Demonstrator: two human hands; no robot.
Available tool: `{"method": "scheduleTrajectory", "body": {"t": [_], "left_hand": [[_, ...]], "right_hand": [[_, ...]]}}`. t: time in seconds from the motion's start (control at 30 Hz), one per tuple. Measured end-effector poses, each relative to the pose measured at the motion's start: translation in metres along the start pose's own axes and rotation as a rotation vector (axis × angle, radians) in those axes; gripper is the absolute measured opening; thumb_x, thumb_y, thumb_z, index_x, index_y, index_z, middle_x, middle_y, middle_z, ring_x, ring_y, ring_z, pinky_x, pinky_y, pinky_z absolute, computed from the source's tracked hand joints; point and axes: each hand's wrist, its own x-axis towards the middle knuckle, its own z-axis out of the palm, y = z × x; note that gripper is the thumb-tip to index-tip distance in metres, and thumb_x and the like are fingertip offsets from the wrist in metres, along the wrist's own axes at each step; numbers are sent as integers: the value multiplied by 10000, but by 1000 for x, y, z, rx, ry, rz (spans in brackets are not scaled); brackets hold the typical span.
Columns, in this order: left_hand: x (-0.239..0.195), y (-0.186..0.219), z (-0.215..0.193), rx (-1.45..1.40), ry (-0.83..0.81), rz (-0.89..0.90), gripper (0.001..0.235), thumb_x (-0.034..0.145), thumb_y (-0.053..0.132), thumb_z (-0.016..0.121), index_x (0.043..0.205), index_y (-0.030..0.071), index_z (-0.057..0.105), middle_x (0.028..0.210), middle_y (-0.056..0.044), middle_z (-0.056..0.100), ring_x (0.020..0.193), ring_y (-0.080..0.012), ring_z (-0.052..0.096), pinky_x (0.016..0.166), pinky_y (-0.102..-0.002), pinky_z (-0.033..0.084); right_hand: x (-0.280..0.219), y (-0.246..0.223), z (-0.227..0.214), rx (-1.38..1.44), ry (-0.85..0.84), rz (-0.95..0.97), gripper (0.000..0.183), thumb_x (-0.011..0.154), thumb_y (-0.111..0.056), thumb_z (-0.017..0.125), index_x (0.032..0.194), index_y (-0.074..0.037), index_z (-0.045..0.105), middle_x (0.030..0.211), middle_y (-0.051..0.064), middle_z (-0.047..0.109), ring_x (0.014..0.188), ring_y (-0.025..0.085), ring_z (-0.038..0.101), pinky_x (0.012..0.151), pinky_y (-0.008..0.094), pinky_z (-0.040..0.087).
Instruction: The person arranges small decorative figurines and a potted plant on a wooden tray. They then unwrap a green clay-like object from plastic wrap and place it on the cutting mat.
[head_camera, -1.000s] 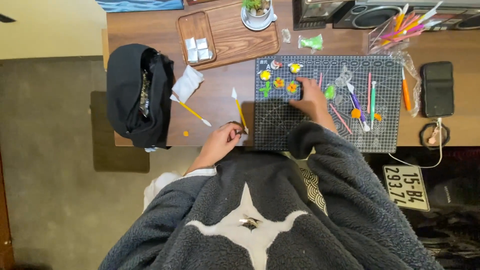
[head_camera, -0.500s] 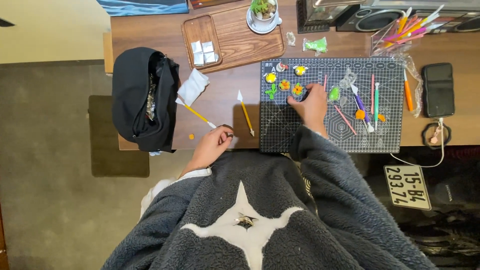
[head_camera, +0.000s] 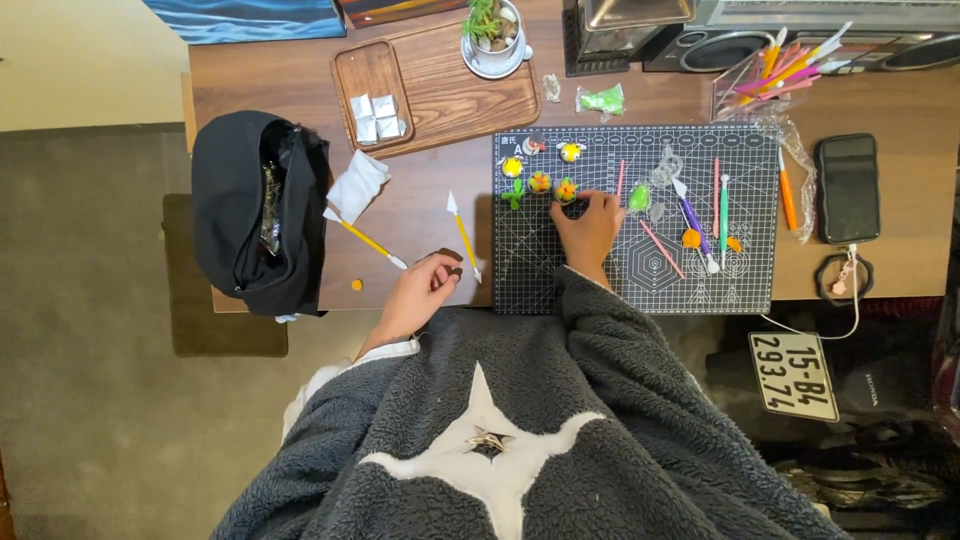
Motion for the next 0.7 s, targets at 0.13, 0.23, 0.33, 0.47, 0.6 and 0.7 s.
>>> {"method": "scheduleTrajectory", "body": {"t": [0.13, 0.23, 0.33, 0.47, 0.6, 0.7], "left_hand": [[2, -1, 1, 2, 7, 3, 215, 899, 182, 639, 1103, 120, 663, 786, -75, 618, 737, -240, 640, 658, -365, 544], [4, -3, 3, 0, 17, 9, 206, 898, 178, 640, 1093, 119, 668, 787, -71, 624, 741, -241, 644, 652, -366, 547], [5, -3, 3, -9, 23, 10, 207, 888, 187, 650, 1085, 126, 666, 785, -70, 623, 737, -239, 643, 652, -372, 549], [0, -5, 1, -30, 43, -5, 214, 882, 171, 648, 1088, 116, 660, 786, -84, 626, 735, -250, 643, 659, -381, 548], [-9, -5, -3, -32, 48, -18, 223, 888, 192, 641, 1099, 121, 653, 791, -83, 633, 741, -256, 650, 660, -388, 547], [-19, 4, -11, -9, 44, -107, 215, 917, 226, 596, 1110, 140, 636, 796, -17, 601, 749, -191, 597, 656, -345, 483]], "right_hand": [[-1, -1, -6, 49, 23, -44, 359, 702, -270, 831, 935, -141, 589, 979, 33, 493, 1000, 328, 568, 845, 463, 498], [-2, -7, -19, 115, 15, -44, 331, 711, -254, 825, 925, -136, 602, 964, 29, 525, 988, 313, 585, 836, 454, 499], [5, -4, -28, 151, 141, -157, 286, 729, -231, 840, 914, -143, 641, 915, 57, 584, 935, 298, 609, 832, 435, 502], [47, -29, -51, 278, 192, -414, 362, 679, -120, 862, 966, -134, 642, 789, 21, 489, 765, 235, 514, 770, 381, 434], [97, -69, -45, 220, -113, -633, 363, 747, -277, 848, 1019, -123, 663, 754, 28, 525, 820, 261, 542, 779, 409, 450], [121, -110, -47, 52, -349, -663, 351, 825, -345, 777, 1089, -153, 647, 739, 8, 569, 844, 229, 550, 725, 394, 461]]}}
